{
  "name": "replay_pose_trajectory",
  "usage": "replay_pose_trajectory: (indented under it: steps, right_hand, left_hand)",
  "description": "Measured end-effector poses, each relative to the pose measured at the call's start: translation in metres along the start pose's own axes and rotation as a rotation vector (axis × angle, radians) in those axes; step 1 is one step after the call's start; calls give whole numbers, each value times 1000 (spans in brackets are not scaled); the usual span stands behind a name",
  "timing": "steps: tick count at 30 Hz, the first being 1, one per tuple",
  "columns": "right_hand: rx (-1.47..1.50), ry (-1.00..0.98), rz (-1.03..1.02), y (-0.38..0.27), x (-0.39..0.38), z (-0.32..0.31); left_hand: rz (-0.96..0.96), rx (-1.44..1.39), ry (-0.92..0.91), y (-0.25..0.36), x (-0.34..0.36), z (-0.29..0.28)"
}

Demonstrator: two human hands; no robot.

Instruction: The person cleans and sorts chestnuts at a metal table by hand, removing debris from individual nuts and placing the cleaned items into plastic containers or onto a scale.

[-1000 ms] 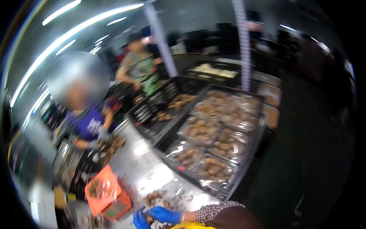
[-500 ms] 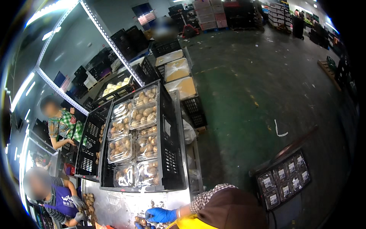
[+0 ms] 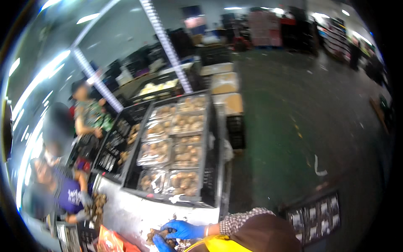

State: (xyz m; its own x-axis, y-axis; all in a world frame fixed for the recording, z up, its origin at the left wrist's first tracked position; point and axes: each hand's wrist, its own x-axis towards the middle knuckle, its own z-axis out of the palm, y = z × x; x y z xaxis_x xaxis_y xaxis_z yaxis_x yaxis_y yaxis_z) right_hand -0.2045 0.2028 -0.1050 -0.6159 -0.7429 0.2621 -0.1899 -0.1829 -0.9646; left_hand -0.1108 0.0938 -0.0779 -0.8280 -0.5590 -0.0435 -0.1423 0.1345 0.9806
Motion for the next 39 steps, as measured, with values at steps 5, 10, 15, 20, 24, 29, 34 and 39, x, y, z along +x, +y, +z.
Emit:
replay_pose_trajectory:
  steps: [5,10,15,20,24,29,34,39]
  right_hand:
    - [-154,-128,36,-18,12,-8]
    - [179,-287,170,-3,35,23]
    - [-14,-263,7,-9,34,23]
    - [-76,-241,58,-15,40,33]
    - [-374,-163,-257,-17,41,37]
    - [-432,-192,-365,-19,34,40]
    - [-366,-332,-290,-5,12,26]
    - [-245,-222,24,-4,8,19]
  left_hand:
    - [116,103,87,-49,4,-13]
    - [-345,-464,166,20,-7,-24]
    - [-330,-657,76,4,-12,-24]
    - [-407,-645,172,-55,-7,-24]
    - [-402,-680,108,-27,-10,-27]
    - [-466,-973,165,1,0,-31]
    - [-126,-650,244,-9,6,-52]
    - [-93,-263,225,0,5,-35]
